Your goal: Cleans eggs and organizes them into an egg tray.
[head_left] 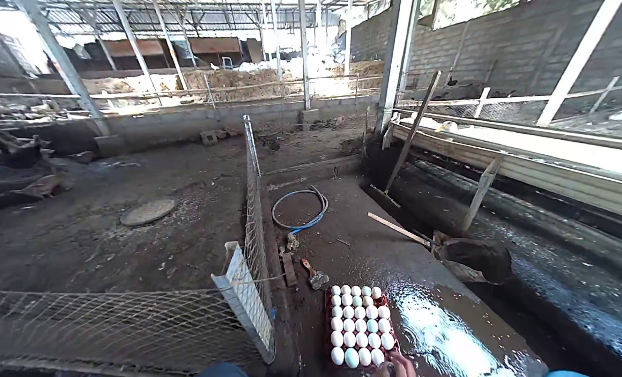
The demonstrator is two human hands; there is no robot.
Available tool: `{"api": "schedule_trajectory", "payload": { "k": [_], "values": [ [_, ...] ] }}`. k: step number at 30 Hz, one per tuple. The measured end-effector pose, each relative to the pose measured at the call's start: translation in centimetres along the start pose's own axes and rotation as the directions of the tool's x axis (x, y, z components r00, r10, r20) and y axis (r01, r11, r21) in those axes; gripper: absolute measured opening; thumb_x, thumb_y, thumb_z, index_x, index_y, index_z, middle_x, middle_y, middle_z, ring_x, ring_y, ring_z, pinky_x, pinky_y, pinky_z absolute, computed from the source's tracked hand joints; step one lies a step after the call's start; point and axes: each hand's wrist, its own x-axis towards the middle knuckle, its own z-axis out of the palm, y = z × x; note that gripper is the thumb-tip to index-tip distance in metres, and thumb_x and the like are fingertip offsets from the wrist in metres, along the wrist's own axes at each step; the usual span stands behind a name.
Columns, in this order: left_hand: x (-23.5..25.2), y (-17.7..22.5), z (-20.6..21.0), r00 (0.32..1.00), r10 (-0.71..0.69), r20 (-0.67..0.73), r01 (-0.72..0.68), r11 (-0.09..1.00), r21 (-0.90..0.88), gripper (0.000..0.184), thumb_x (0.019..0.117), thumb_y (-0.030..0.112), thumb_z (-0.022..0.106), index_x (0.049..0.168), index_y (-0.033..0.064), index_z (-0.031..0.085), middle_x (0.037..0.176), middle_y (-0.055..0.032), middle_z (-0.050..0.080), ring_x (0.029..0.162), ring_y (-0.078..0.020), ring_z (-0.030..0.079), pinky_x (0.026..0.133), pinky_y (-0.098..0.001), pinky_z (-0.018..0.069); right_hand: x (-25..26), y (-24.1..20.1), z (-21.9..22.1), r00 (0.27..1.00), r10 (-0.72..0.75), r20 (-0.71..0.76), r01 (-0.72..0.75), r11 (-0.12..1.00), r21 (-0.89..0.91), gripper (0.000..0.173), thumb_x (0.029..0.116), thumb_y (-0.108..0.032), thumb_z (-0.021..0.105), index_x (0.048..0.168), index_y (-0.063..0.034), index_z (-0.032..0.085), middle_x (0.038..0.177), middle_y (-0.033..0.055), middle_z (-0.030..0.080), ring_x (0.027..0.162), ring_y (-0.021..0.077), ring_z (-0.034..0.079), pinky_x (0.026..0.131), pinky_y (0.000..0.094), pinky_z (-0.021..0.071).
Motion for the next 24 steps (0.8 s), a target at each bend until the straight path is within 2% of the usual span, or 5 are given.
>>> {"api": "schedule_trajectory", "payload": {
  "k": [3, 7, 14, 18, 24],
  "values": [
    [0.6, -0.5, 1.0, 0.935, -0.352, -0.043, 0.354, 0.935, 0.028, 0.049, 0.1100, 0.030, 0.029, 0.113, -0.0040, 0.064, 0.098, -0.0151, 0.063, 0.086, -0.0217, 0.060, 0.076, -0.0403, 0.0515, 1.2, 0.1, -0.3, 0.991, 0.120, -0.058, -0.118, 0.992, 0.032, 0.045, 0.1055, -0.014, 0.044, 0.144, 0.0089, 0.044, 0.138, 0.0302, 0.054, 0.126, 0.0363, 0.055, 0.107, 0.0509, 0.0448],
    [0.5, 1.0, 0.4, 0.959, -0.266, -0.095, 0.269, 0.963, 0.016, 0.047, 0.1114, 0.019, 0.030, 0.136, -0.0148, 0.051, 0.136, -0.0328, 0.056, 0.131, -0.0369, 0.053, 0.115, -0.0493, 0.0387, -0.3, 0.4, 0.6, 0.995, -0.096, -0.026, 0.095, 0.995, -0.024, 0.043, 0.1071, -0.017, 0.039, 0.136, 0.0112, 0.053, 0.135, 0.0293, 0.059, 0.127, 0.0354, 0.058, 0.111, 0.0495, 0.0441],
    [0.9, 1.8, 0.0, 0.936, -0.353, -0.013, 0.353, 0.936, -0.015, 0.050, 0.1119, 0.019, 0.022, 0.136, -0.0148, 0.051, 0.135, -0.0311, 0.056, 0.127, -0.0318, 0.055, 0.112, -0.0447, 0.0409, -0.5, -1.0, 0.9, 0.988, 0.131, -0.086, -0.114, 0.977, 0.179, 0.051, 0.1075, -0.019, 0.040, 0.152, 0.0031, 0.032, 0.141, 0.0251, 0.053, 0.125, 0.0278, 0.057, 0.104, 0.0430, 0.0485],
    [0.5, 1.9, -0.1, 0.873, -0.483, 0.063, 0.487, 0.867, -0.104, 0.049, 0.1105, 0.029, 0.020, 0.119, 0.0045, 0.061, 0.078, -0.0039, 0.059, 0.050, -0.0083, 0.047, 0.043, -0.0243, 0.0414, 2.2, 0.0, -0.2, 0.930, 0.367, -0.035, -0.326, 0.864, 0.384, 0.046, 0.1078, -0.019, 0.042, 0.150, -0.0033, 0.034, 0.128, 0.0229, 0.058, 0.110, 0.0295, 0.061, 0.092, 0.0469, 0.0532],
    [1.2, 1.5, -1.1, 0.851, -0.482, 0.211, 0.522, 0.822, -0.226, 0.035, 0.1100, 0.029, 0.031, 0.127, 0.0056, 0.049, 0.089, -0.0050, 0.060, 0.056, -0.0086, 0.053, 0.047, -0.0235, 0.0465, 2.3, -1.2, -1.0, 0.905, 0.423, 0.048, -0.394, 0.789, 0.472, 0.047, 0.1129, -0.032, 0.024, 0.138, -0.0029, 0.052, 0.119, 0.0167, 0.066, 0.100, 0.0236, 0.066, 0.087, 0.0421, 0.0539]
  ]
}}
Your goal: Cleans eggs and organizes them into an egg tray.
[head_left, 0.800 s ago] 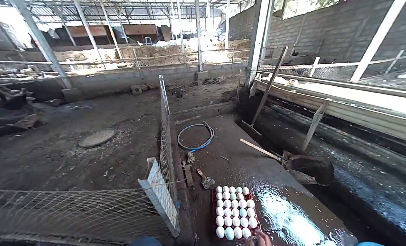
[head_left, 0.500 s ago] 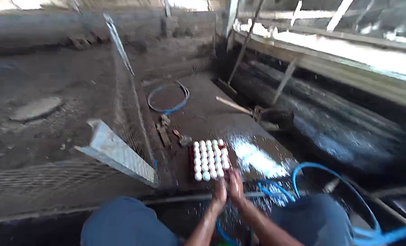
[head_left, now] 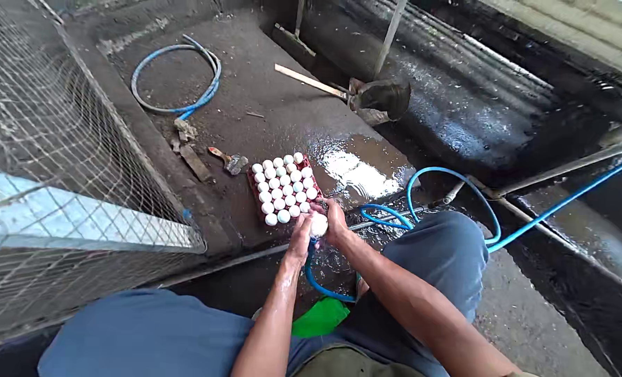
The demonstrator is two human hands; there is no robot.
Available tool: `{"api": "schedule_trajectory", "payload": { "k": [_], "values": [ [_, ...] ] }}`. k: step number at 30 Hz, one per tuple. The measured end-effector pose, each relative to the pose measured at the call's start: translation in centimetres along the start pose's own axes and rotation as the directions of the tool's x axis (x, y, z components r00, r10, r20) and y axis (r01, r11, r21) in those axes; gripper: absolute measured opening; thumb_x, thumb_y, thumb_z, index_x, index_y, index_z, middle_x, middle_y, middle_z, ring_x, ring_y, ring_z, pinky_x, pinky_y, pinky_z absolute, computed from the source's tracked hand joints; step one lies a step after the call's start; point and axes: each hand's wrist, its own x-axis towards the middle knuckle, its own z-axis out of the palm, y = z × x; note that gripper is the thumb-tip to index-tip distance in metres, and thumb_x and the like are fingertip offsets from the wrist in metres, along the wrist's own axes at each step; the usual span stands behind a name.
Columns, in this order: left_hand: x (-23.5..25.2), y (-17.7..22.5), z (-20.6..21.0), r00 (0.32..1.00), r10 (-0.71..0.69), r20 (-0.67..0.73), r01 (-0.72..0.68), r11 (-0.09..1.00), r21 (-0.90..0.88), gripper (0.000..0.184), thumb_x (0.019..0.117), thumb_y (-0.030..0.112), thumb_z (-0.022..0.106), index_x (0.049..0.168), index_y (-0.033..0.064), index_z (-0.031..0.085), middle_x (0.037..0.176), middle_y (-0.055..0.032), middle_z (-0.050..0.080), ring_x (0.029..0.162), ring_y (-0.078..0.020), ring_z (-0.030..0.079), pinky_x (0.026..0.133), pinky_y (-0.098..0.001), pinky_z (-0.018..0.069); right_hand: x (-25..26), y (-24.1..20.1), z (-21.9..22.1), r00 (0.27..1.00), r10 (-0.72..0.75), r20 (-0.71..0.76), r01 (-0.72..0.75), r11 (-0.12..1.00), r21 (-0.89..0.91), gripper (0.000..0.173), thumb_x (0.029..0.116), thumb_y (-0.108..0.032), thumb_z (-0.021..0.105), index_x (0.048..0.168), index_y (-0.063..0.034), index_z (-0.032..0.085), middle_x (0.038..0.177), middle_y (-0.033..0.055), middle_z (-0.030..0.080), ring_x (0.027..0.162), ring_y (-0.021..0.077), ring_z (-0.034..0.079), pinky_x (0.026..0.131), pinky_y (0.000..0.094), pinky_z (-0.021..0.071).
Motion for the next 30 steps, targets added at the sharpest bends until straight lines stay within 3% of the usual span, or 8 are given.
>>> {"api": "schedule_trajectory", "payload": {
  "k": [3, 5, 9, 10, 14, 21, 28, 30],
  "values": [
    [0.2, -0.3, -0.2, 0.997, 0.052, -0.060, -0.047, 0.996, 0.072, 0.049, 0.1123, 0.030, 0.027, 0.146, -0.0006, 0.046, 0.135, -0.0166, 0.058, 0.112, -0.0179, 0.060, 0.094, -0.0363, 0.0518, -1.9, 0.8, 0.0, 0.961, -0.270, 0.056, 0.272, 0.899, -0.343, 0.048, 0.1105, -0.023, 0.022, 0.141, -0.0004, 0.051, 0.131, 0.0223, 0.061, 0.118, 0.0289, 0.060, 0.099, 0.0481, 0.0495],
    [0.3, -0.4, 0.5, 0.982, 0.153, -0.112, -0.141, 0.984, 0.113, 0.046, 0.1125, 0.022, 0.023, 0.139, -0.0060, 0.049, 0.135, -0.0188, 0.056, 0.121, -0.0179, 0.056, 0.105, -0.0352, 0.0460, -2.5, 1.5, 0.2, 0.914, -0.380, 0.146, 0.405, 0.816, -0.412, 0.046, 0.1061, -0.017, 0.032, 0.141, 0.0030, 0.053, 0.144, 0.0234, 0.054, 0.134, 0.0293, 0.052, 0.112, 0.0465, 0.0420],
    [-0.3, -0.3, 1.5, 0.963, 0.177, -0.204, -0.122, 0.959, 0.255, 0.039, 0.1095, 0.020, 0.032, 0.126, -0.0043, 0.058, 0.105, -0.0110, 0.063, 0.082, -0.0113, 0.060, 0.070, -0.0296, 0.0522, -0.9, 1.4, 0.1, 0.947, -0.322, -0.006, 0.303, 0.896, -0.325, 0.042, 0.1054, -0.016, 0.046, 0.142, 0.0025, 0.048, 0.135, 0.0243, 0.058, 0.124, 0.0304, 0.058, 0.104, 0.0488, 0.0478],
    [-0.3, -0.2, 1.5, 0.960, 0.180, -0.216, -0.128, 0.964, 0.234, 0.038, 0.1095, 0.018, 0.034, 0.127, -0.0068, 0.057, 0.111, -0.0142, 0.064, 0.093, -0.0139, 0.061, 0.083, -0.0333, 0.0530, -1.5, 1.6, 0.2, 0.953, -0.304, -0.001, 0.287, 0.902, -0.323, 0.042, 0.1067, -0.018, 0.044, 0.143, 0.0028, 0.046, 0.133, 0.0255, 0.059, 0.121, 0.0317, 0.060, 0.102, 0.0499, 0.0491],
    [-0.1, -0.8, 2.0, 0.932, 0.251, -0.263, -0.180, 0.947, 0.265, 0.040, 0.1109, 0.017, 0.033, 0.133, -0.0104, 0.051, 0.125, -0.0219, 0.061, 0.114, -0.0198, 0.059, 0.103, -0.0377, 0.0475, -2.1, 2.0, 0.0, 0.940, -0.338, 0.049, 0.335, 0.884, -0.326, 0.045, 0.1045, -0.017, 0.043, 0.145, 0.0016, 0.048, 0.138, 0.0259, 0.057, 0.127, 0.0329, 0.057, 0.106, 0.0513, 0.0466],
    [-0.4, -0.6, 1.7, 0.938, 0.263, -0.226, -0.186, 0.932, 0.312, 0.045, 0.1108, 0.017, 0.027, 0.136, -0.0114, 0.050, 0.135, -0.0249, 0.056, 0.125, -0.0239, 0.055, 0.110, -0.0395, 0.0424, -2.5, 1.6, 0.4, 0.924, -0.378, 0.065, 0.376, 0.861, -0.342, 0.046, 0.1035, -0.016, 0.044, 0.145, 0.0044, 0.047, 0.140, 0.0265, 0.056, 0.130, 0.0322, 0.056, 0.110, 0.0486, 0.0456],
    [-0.6, -0.5, 1.6, 0.940, 0.234, -0.248, -0.155, 0.942, 0.299, 0.043, 0.1111, 0.016, 0.029, 0.131, -0.0114, 0.054, 0.127, -0.0242, 0.060, 0.116, -0.0229, 0.058, 0.104, -0.0386, 0.0461, -2.2, 1.9, 0.3, 0.929, -0.365, 0.054, 0.360, 0.863, -0.354, 0.044, 0.1036, -0.015, 0.041, 0.143, 0.0046, 0.047, 0.136, 0.0261, 0.058, 0.125, 0.0311, 0.058, 0.105, 0.0473, 0.0482],
    [-0.4, -0.3, 2.0, 0.929, 0.233, -0.288, -0.132, 0.935, 0.329, 0.041, 0.1107, 0.020, 0.030, 0.122, -0.0057, 0.059, 0.108, -0.0155, 0.062, 0.095, -0.0163, 0.061, 0.082, -0.0340, 0.0521, -0.7, 1.1, 0.5, 0.956, -0.291, -0.031, 0.270, 0.918, -0.291, 0.044, 0.1059, -0.015, 0.045, 0.147, 0.0005, 0.042, 0.136, 0.0256, 0.056, 0.123, 0.0323, 0.058, 0.102, 0.0496, 0.0489]
  ]
}}
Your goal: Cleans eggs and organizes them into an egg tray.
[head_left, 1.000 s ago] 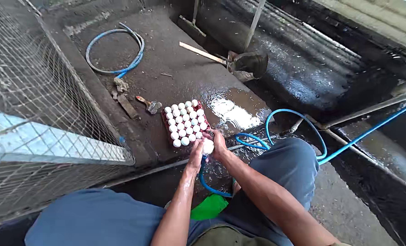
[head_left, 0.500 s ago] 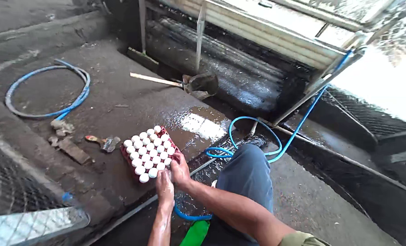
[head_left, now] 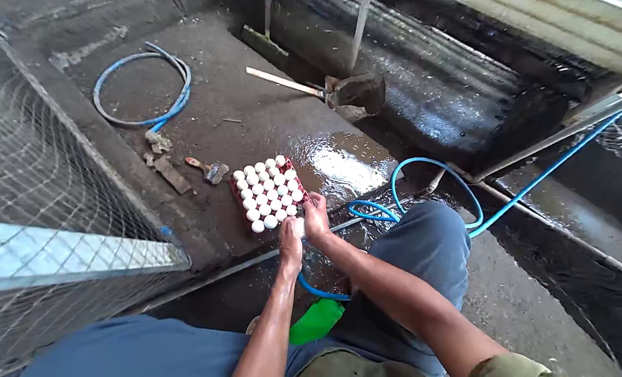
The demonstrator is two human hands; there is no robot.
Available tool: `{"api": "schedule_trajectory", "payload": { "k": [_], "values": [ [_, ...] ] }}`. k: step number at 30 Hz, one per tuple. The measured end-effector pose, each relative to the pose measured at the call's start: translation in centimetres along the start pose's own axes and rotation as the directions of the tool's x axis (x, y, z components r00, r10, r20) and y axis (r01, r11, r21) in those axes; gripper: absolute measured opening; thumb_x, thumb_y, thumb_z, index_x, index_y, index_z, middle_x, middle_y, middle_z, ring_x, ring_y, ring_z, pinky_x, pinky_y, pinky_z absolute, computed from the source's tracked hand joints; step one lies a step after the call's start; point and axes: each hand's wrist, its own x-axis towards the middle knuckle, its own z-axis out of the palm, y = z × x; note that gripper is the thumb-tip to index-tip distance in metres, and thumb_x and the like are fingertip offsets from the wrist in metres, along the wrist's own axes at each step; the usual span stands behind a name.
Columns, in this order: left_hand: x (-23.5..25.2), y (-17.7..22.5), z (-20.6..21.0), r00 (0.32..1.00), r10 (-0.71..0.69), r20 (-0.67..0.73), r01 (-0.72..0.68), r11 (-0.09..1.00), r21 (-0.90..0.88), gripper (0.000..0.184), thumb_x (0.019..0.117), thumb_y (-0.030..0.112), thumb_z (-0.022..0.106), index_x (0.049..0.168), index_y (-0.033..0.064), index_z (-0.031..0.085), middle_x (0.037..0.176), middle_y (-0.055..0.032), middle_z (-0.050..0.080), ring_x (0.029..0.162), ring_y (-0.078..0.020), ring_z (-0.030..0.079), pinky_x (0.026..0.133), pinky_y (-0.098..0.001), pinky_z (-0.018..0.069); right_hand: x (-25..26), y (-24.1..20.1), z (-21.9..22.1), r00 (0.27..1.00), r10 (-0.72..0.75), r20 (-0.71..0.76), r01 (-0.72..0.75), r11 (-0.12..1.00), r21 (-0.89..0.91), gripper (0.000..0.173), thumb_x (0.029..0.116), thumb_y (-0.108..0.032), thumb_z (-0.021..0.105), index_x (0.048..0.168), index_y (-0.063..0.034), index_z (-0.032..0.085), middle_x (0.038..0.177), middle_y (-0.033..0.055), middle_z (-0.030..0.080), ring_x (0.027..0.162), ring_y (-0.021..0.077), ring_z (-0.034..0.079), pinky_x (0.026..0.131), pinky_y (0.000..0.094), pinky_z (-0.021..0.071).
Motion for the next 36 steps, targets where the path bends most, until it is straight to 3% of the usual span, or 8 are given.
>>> {"api": "schedule_trajectory", "payload": {
  "k": [4, 7, 12, 14, 18, 28, 32, 36],
  "values": [
    [-0.2, 0.0, -0.2, 1.000, 0.017, 0.001, -0.017, 1.000, 0.011, 0.041, 0.1099, 0.013, 0.031, 0.125, -0.0138, 0.058, 0.121, -0.0262, 0.062, 0.113, -0.0250, 0.059, 0.103, -0.0408, 0.0454, -2.3, 0.6, 0.1, 0.995, -0.092, 0.039, 0.094, 0.994, -0.056, 0.044, 0.1042, -0.014, 0.038, 0.144, 0.0045, 0.045, 0.137, 0.0268, 0.055, 0.127, 0.0309, 0.056, 0.107, 0.0452, 0.0459],
    [-0.1, 0.0, -0.1, 1.000, -0.017, 0.009, 0.017, 1.000, 0.017, 0.042, 0.1112, 0.019, 0.029, 0.125, -0.0077, 0.059, 0.115, -0.0195, 0.062, 0.102, -0.0203, 0.059, 0.089, -0.0381, 0.0498, -0.2, 0.3, 0.1, 1.000, -0.002, -0.029, 0.002, 1.000, -0.001, 0.044, 0.1060, -0.015, 0.045, 0.147, 0.0004, 0.040, 0.137, 0.0267, 0.054, 0.124, 0.0336, 0.056, 0.103, 0.0496, 0.0478],
    [-0.3, -0.2, -0.3, 1.000, -0.011, 0.012, 0.011, 1.000, 0.005, 0.041, 0.1105, 0.015, 0.031, 0.128, -0.0122, 0.057, 0.125, -0.0258, 0.061, 0.115, -0.0242, 0.059, 0.103, -0.0394, 0.0459, -1.9, 0.7, -0.2, 0.997, -0.071, 0.043, 0.075, 0.993, -0.086, 0.046, 0.1046, -0.014, 0.037, 0.146, 0.0034, 0.042, 0.140, 0.0268, 0.053, 0.129, 0.0324, 0.054, 0.108, 0.0473, 0.0453],
    [0.0, -0.2, 0.0, 1.000, -0.026, 0.008, 0.026, 0.999, 0.028, 0.041, 0.1104, 0.020, 0.030, 0.122, -0.0061, 0.060, 0.111, -0.0169, 0.061, 0.096, -0.0177, 0.059, 0.083, -0.0350, 0.0504, 0.1, 0.3, -0.2, 1.000, 0.019, -0.018, -0.019, 0.999, -0.033, 0.045, 0.1064, -0.015, 0.043, 0.148, 0.0002, 0.039, 0.140, 0.0276, 0.052, 0.126, 0.0353, 0.055, 0.105, 0.0514, 0.0464],
    [-0.3, 0.0, -0.1, 0.999, 0.032, -0.022, -0.031, 0.999, 0.042, 0.040, 0.1090, 0.013, 0.033, 0.120, -0.0150, 0.059, 0.115, -0.0262, 0.063, 0.108, -0.0257, 0.060, 0.099, -0.0414, 0.0464, -2.7, 0.5, -0.2, 0.996, -0.083, 0.043, 0.085, 0.994, -0.072, 0.044, 0.1053, -0.014, 0.034, 0.144, 0.0044, 0.044, 0.140, 0.0268, 0.053, 0.129, 0.0311, 0.054, 0.108, 0.0450, 0.0447],
    [0.0, -0.9, -0.2, 0.999, 0.017, 0.040, -0.018, 1.000, 0.001, 0.039, 0.1092, 0.019, 0.031, 0.116, -0.0063, 0.061, 0.104, -0.0143, 0.062, 0.094, -0.0163, 0.059, 0.083, -0.0355, 0.0504, -0.8, 0.4, -0.5, 0.998, -0.029, -0.052, 0.027, 0.999, -0.033, 0.039, 0.1058, -0.013, 0.043, 0.142, 0.0011, 0.046, 0.133, 0.0240, 0.058, 0.121, 0.0309, 0.059, 0.102, 0.0482, 0.0487],
    [0.0, -0.6, -0.1, 0.998, 0.066, 0.012, -0.066, 0.998, 0.011, 0.037, 0.1075, 0.012, 0.034, 0.113, -0.0133, 0.061, 0.105, -0.0204, 0.064, 0.099, -0.0193, 0.060, 0.094, -0.0376, 0.0480, -2.9, 0.6, -0.2, 0.991, -0.132, 0.002, 0.132, 0.989, -0.069, 0.042, 0.1024, -0.011, 0.037, 0.139, 0.0054, 0.049, 0.135, 0.0248, 0.057, 0.126, 0.0297, 0.056, 0.107, 0.0449, 0.0463],
    [0.5, -0.4, -0.8, 0.990, -0.075, 0.117, 0.085, 0.993, -0.081, 0.039, 0.1106, 0.024, 0.029, 0.111, 0.0044, 0.062, 0.080, -0.0014, 0.056, 0.052, -0.0054, 0.047, 0.044, -0.0220, 0.0410, 0.9, -0.1, -0.3, 0.990, 0.135, -0.028, -0.132, 0.988, 0.079, 0.036, 0.1057, -0.012, 0.045, 0.140, 0.0000, 0.046, 0.124, 0.0227, 0.060, 0.108, 0.0290, 0.062, 0.092, 0.0469, 0.0525]
  ]
}}
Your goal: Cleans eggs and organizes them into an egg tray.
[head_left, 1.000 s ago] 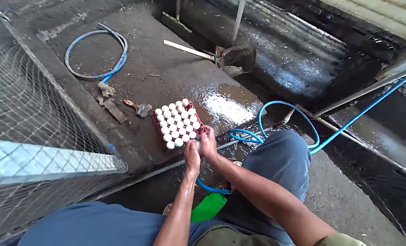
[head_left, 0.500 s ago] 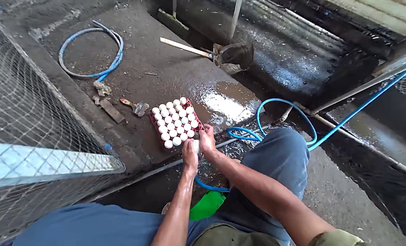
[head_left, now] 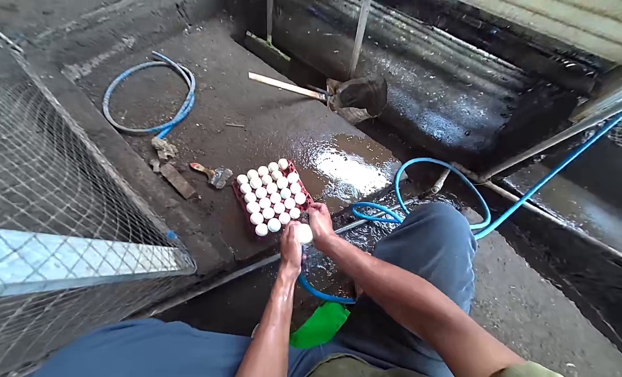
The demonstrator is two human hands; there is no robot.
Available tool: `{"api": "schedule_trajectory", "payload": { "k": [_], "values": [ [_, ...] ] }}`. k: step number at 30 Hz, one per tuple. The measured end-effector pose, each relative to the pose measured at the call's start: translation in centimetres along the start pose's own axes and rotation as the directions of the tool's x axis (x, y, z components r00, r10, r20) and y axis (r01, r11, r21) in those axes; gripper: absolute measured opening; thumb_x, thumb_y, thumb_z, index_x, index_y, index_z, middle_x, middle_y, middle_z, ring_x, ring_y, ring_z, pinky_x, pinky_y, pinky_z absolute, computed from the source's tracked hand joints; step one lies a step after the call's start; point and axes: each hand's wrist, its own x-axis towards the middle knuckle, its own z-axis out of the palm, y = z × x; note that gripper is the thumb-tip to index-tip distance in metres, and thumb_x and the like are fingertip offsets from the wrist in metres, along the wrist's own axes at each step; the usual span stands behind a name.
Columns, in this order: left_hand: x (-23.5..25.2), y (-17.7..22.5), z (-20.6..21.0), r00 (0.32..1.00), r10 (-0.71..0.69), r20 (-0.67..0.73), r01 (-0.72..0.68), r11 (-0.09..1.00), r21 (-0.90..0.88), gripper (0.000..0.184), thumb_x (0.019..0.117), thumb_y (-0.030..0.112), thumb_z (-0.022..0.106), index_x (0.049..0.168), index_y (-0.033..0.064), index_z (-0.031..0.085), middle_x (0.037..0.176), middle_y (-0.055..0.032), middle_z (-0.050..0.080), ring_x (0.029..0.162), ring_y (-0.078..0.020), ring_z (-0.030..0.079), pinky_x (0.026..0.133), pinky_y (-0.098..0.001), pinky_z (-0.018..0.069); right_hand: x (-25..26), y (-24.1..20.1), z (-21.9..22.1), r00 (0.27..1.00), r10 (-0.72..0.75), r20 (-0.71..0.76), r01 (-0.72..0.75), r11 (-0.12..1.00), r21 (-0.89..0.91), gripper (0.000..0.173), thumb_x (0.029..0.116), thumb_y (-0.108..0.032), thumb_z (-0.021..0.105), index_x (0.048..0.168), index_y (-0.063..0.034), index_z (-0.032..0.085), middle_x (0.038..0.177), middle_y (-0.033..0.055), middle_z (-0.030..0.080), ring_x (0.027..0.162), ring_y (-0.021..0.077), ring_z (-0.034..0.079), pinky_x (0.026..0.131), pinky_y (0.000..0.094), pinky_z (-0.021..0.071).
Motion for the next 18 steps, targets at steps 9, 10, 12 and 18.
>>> {"api": "schedule_trajectory", "payload": {
  "k": [9, 10, 12, 18],
  "values": [
    [0.2, 0.3, -0.4, 0.994, 0.075, 0.083, -0.066, 0.992, -0.103, 0.048, 0.1118, 0.021, 0.025, 0.144, -0.0084, 0.045, 0.148, -0.0230, 0.048, 0.136, -0.0234, 0.048, 0.116, -0.0379, 0.0370, -3.6, 0.9, 0.3, 0.946, -0.289, 0.149, 0.313, 0.933, -0.176, 0.044, 0.1064, -0.017, 0.030, 0.137, 0.0043, 0.053, 0.136, 0.0221, 0.059, 0.128, 0.0282, 0.056, 0.108, 0.0476, 0.0447],
    [0.0, 0.5, -0.4, 0.994, 0.060, 0.087, -0.053, 0.996, -0.073, 0.050, 0.1122, 0.023, 0.022, 0.143, -0.0079, 0.046, 0.144, -0.0230, 0.051, 0.132, -0.0235, 0.051, 0.113, -0.0384, 0.0397, -3.4, 0.9, 0.3, 0.945, -0.295, 0.144, 0.317, 0.935, -0.161, 0.043, 0.1052, -0.017, 0.035, 0.138, 0.0042, 0.053, 0.135, 0.0221, 0.059, 0.127, 0.0282, 0.057, 0.107, 0.0474, 0.0453],
    [-0.4, 0.7, -0.4, 0.997, 0.039, 0.068, -0.042, 0.998, 0.042, 0.052, 0.1118, 0.027, 0.021, 0.136, -0.0070, 0.053, 0.128, -0.0228, 0.059, 0.114, -0.0249, 0.059, 0.098, -0.0419, 0.0490, -2.3, 0.5, 0.3, 0.980, -0.180, 0.090, 0.189, 0.977, -0.099, 0.041, 0.1052, -0.018, 0.042, 0.139, 0.0024, 0.051, 0.131, 0.0231, 0.060, 0.120, 0.0298, 0.060, 0.101, 0.0494, 0.0486],
    [-0.2, 0.2, 0.1, 0.993, 0.105, 0.049, -0.106, 0.994, 0.022, 0.052, 0.1121, 0.023, 0.021, 0.138, -0.0119, 0.049, 0.142, -0.0294, 0.051, 0.134, -0.0318, 0.050, 0.115, -0.0441, 0.0369, -3.0, 1.1, 0.1, 0.969, -0.225, 0.097, 0.235, 0.967, -0.103, 0.038, 0.1014, -0.015, 0.047, 0.133, 0.0029, 0.058, 0.124, 0.0218, 0.065, 0.114, 0.0288, 0.063, 0.098, 0.0493, 0.0508]
  ]
}}
